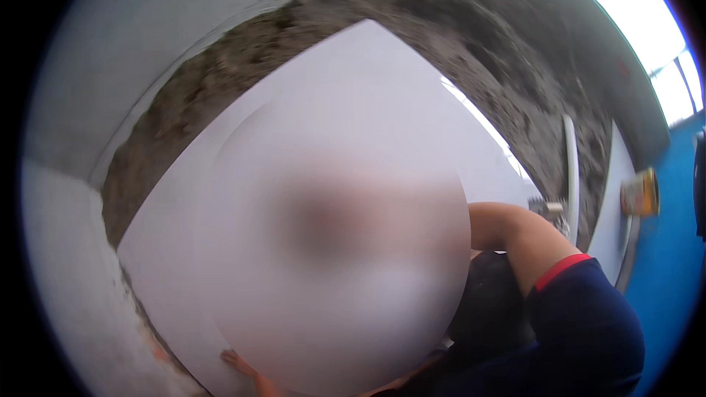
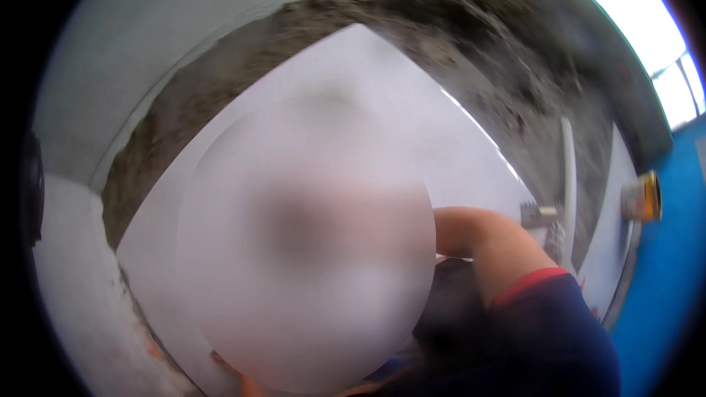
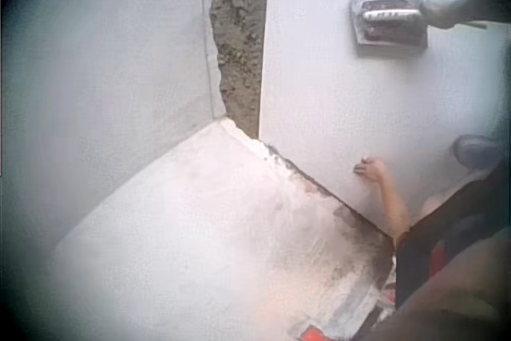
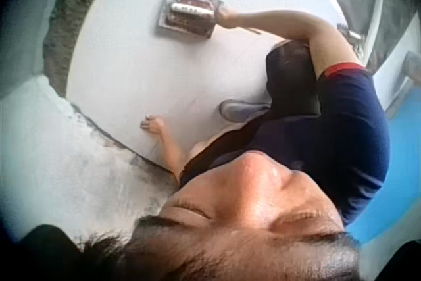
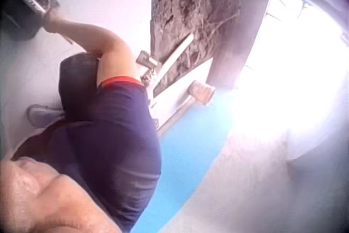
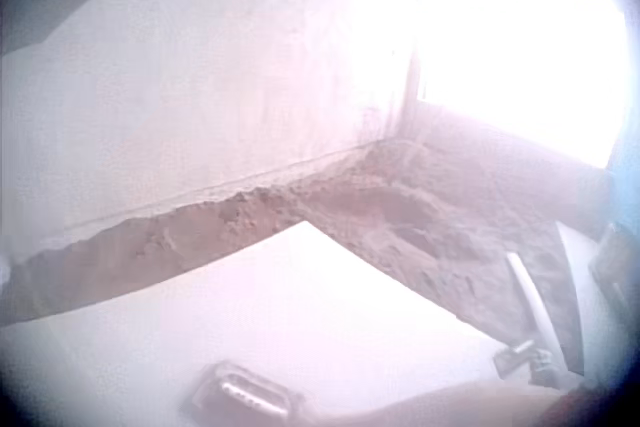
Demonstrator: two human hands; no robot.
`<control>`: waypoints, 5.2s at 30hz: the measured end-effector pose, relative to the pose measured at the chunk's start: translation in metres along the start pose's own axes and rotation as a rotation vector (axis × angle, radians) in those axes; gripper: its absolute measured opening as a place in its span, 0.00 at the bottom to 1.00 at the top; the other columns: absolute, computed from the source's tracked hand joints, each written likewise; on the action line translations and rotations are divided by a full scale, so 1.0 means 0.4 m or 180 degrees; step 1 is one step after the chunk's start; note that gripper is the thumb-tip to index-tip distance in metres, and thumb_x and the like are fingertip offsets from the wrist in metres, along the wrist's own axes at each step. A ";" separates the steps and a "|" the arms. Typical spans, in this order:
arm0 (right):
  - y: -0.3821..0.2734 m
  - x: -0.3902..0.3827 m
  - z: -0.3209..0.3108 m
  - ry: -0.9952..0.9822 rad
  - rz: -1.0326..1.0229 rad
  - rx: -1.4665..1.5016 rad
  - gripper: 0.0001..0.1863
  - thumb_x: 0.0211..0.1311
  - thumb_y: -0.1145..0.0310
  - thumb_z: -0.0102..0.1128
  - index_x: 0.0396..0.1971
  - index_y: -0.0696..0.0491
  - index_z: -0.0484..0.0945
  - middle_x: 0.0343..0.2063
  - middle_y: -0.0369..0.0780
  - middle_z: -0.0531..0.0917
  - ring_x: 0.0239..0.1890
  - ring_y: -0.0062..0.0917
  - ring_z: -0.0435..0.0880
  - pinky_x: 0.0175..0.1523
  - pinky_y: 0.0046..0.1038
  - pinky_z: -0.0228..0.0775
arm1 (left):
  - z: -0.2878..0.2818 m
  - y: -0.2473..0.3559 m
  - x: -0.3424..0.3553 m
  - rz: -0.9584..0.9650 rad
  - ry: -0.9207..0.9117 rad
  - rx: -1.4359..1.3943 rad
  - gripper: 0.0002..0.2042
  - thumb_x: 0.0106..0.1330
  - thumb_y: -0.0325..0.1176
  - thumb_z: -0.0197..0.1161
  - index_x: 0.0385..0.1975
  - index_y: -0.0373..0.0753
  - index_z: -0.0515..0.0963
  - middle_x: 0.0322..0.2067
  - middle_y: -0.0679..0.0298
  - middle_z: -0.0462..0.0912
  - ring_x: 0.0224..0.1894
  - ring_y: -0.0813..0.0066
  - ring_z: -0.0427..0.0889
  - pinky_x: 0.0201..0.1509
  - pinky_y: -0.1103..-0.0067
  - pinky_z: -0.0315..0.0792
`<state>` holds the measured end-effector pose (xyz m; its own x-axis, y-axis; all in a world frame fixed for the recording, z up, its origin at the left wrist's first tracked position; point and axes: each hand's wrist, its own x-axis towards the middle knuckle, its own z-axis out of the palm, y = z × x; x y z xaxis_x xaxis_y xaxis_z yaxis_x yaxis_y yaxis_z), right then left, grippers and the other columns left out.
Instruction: The person assists another individual in lifting and placing a large floor tile onto a sand bed. The person then uses a wooden float to tap the tile into place and applies tape to the seams between tiles.
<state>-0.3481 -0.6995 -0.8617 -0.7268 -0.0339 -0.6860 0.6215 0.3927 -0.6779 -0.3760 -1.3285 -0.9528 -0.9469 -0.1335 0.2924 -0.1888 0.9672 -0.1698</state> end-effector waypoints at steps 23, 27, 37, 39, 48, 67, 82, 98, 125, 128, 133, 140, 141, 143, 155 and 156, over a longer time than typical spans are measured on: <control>-0.176 -0.478 -0.511 0.2301 -0.1531 0.0525 0.34 0.68 0.37 0.39 0.30 0.58 0.76 0.18 0.38 0.75 0.22 0.24 0.74 0.32 0.32 0.70 | -0.411 1.158 -0.177 0.1993 -0.0371 -0.0825 0.40 0.68 0.55 0.45 0.67 0.24 0.47 0.69 0.37 0.43 0.72 0.43 0.40 0.73 0.57 0.38; -0.172 -0.429 -0.597 0.2942 -0.1348 0.0639 0.35 0.70 0.41 0.34 0.32 0.61 0.76 0.21 0.47 0.78 0.26 0.36 0.78 0.36 0.38 0.70 | -0.417 1.187 -0.222 0.1914 -0.0534 -0.1094 0.38 0.69 0.53 0.45 0.66 0.24 0.48 0.69 0.38 0.44 0.72 0.45 0.42 0.73 0.60 0.39; 0.314 -0.313 -0.315 0.1802 0.0745 0.1026 0.40 0.67 0.35 0.32 0.29 0.62 0.75 0.16 0.41 0.74 0.14 0.29 0.76 0.21 0.33 0.71 | -0.405 1.159 -0.226 0.1991 -0.0556 -0.0980 0.37 0.69 0.51 0.45 0.66 0.23 0.51 0.69 0.40 0.46 0.72 0.46 0.44 0.74 0.61 0.40; 0.292 -0.315 -0.263 0.1949 0.0794 0.1154 0.39 0.68 0.36 0.32 0.27 0.61 0.74 0.16 0.42 0.74 0.15 0.29 0.77 0.22 0.33 0.72 | -0.396 1.166 -0.217 0.1980 -0.0534 -0.0973 0.37 0.69 0.52 0.45 0.66 0.23 0.50 0.69 0.39 0.46 0.72 0.46 0.44 0.74 0.61 0.40; 0.207 -0.287 -0.418 0.1396 0.0544 0.1470 0.37 0.70 0.38 0.33 0.28 0.62 0.72 0.18 0.40 0.74 0.16 0.26 0.75 0.20 0.31 0.70 | -0.494 1.350 -0.314 0.1910 -0.0671 -0.0855 0.42 0.67 0.56 0.46 0.66 0.21 0.47 0.68 0.34 0.45 0.72 0.41 0.42 0.73 0.57 0.39; 0.227 -0.258 -0.589 0.1999 0.0975 0.0788 0.37 0.70 0.43 0.35 0.38 0.68 0.76 0.27 0.50 0.81 0.24 0.37 0.82 0.23 0.35 0.76 | -0.459 1.315 -0.298 0.2194 -0.0643 -0.1027 0.41 0.65 0.51 0.47 0.66 0.21 0.46 0.68 0.35 0.43 0.71 0.40 0.42 0.73 0.56 0.40; -0.046 -0.010 -0.754 0.2673 -0.0767 0.0527 0.27 0.72 0.50 0.39 0.46 0.61 0.74 0.34 0.56 0.81 0.41 0.48 0.81 0.47 0.43 0.70 | -0.514 1.327 -0.289 0.2127 -0.1234 -0.1099 0.42 0.62 0.51 0.49 0.64 0.19 0.47 0.67 0.33 0.42 0.71 0.38 0.41 0.73 0.55 0.40; 0.108 -0.192 -0.632 0.3116 -0.0920 0.0059 0.32 0.71 0.43 0.36 0.37 0.60 0.75 0.22 0.50 0.78 0.25 0.42 0.80 0.35 0.39 0.73 | -0.505 1.327 -0.299 0.2052 -0.0955 -0.1180 0.41 0.64 0.49 0.49 0.67 0.25 0.44 0.69 0.38 0.43 0.72 0.42 0.43 0.71 0.54 0.43; 0.109 -0.640 -0.565 0.2738 -0.0344 0.0727 0.35 0.70 0.39 0.34 0.36 0.60 0.76 0.23 0.47 0.80 0.25 0.42 0.81 0.33 0.40 0.72 | -0.474 1.308 -0.293 0.2270 -0.0523 -0.1178 0.39 0.65 0.50 0.47 0.65 0.20 0.49 0.68 0.36 0.44 0.72 0.44 0.40 0.74 0.60 0.37; 0.218 -0.630 -0.486 0.3290 -0.0418 0.0484 0.30 0.71 0.43 0.37 0.38 0.58 0.76 0.25 0.52 0.80 0.28 0.47 0.80 0.36 0.42 0.71 | -0.482 1.320 -0.317 0.2314 -0.0509 -0.1262 0.38 0.66 0.49 0.47 0.65 0.20 0.50 0.68 0.36 0.44 0.72 0.44 0.40 0.74 0.59 0.37; 0.410 -0.497 -0.483 0.1973 0.1504 0.0939 0.27 0.71 0.46 0.38 0.51 0.55 0.68 0.24 0.49 0.79 0.23 0.38 0.80 0.28 0.37 0.72 | -0.504 1.351 -0.326 0.2286 -0.0570 -0.1254 0.37 0.66 0.47 0.49 0.65 0.21 0.51 0.68 0.36 0.46 0.72 0.43 0.43 0.73 0.58 0.40; 0.104 -0.630 -0.622 0.2613 0.0267 0.1525 0.28 0.70 0.40 0.38 0.21 0.49 0.66 0.11 0.27 0.65 0.11 0.12 0.62 0.14 0.20 0.55 | -0.491 1.313 -0.303 0.2370 -0.0814 -0.1315 0.38 0.64 0.48 0.52 0.64 0.22 0.52 0.67 0.36 0.48 0.71 0.40 0.45 0.73 0.55 0.43; 0.080 -0.632 -0.612 0.3103 -0.0407 0.1316 0.29 0.70 0.41 0.38 0.20 0.50 0.66 0.11 0.27 0.64 0.11 0.11 0.62 0.14 0.20 0.54 | -0.494 1.317 -0.297 0.2303 -0.0856 -0.1423 0.38 0.64 0.48 0.53 0.64 0.21 0.52 0.67 0.36 0.48 0.71 0.41 0.45 0.73 0.55 0.42; 0.093 -0.577 -0.568 0.3412 -0.1086 0.0861 0.30 0.70 0.40 0.37 0.21 0.52 0.67 0.11 0.28 0.66 0.11 0.12 0.63 0.14 0.21 0.55 | -0.506 1.324 -0.267 0.2252 -0.0861 -0.1421 0.39 0.63 0.48 0.53 0.63 0.20 0.52 0.66 0.34 0.48 0.70 0.38 0.45 0.73 0.55 0.43; 0.393 -0.337 -0.339 0.1702 0.1014 0.0841 0.35 0.62 0.31 0.41 0.12 0.47 0.61 0.07 0.29 0.61 0.06 0.18 0.59 0.09 0.27 0.52 | -0.525 1.008 0.047 0.2872 -0.2068 -0.1362 0.31 0.66 0.42 0.56 0.64 0.30 0.58 0.62 0.47 0.64 0.66 0.55 0.61 0.71 0.65 0.52; 0.377 -0.347 -0.338 0.1832 0.0885 0.0788 0.33 0.63 0.32 0.42 0.13 0.47 0.61 0.07 0.29 0.60 0.06 0.17 0.59 0.09 0.26 0.50 | -0.546 0.953 0.134 0.2865 -0.1956 -0.1167 0.28 0.67 0.42 0.56 0.61 0.30 0.61 0.58 0.48 0.69 0.63 0.55 0.64 0.68 0.65 0.57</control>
<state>-0.1932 -0.5112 -0.8329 -0.5278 0.5586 -0.6399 0.8062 0.0922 -0.5844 -0.4418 -0.9199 -0.7961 -0.6863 0.6524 -0.3216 0.6121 0.7568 0.2291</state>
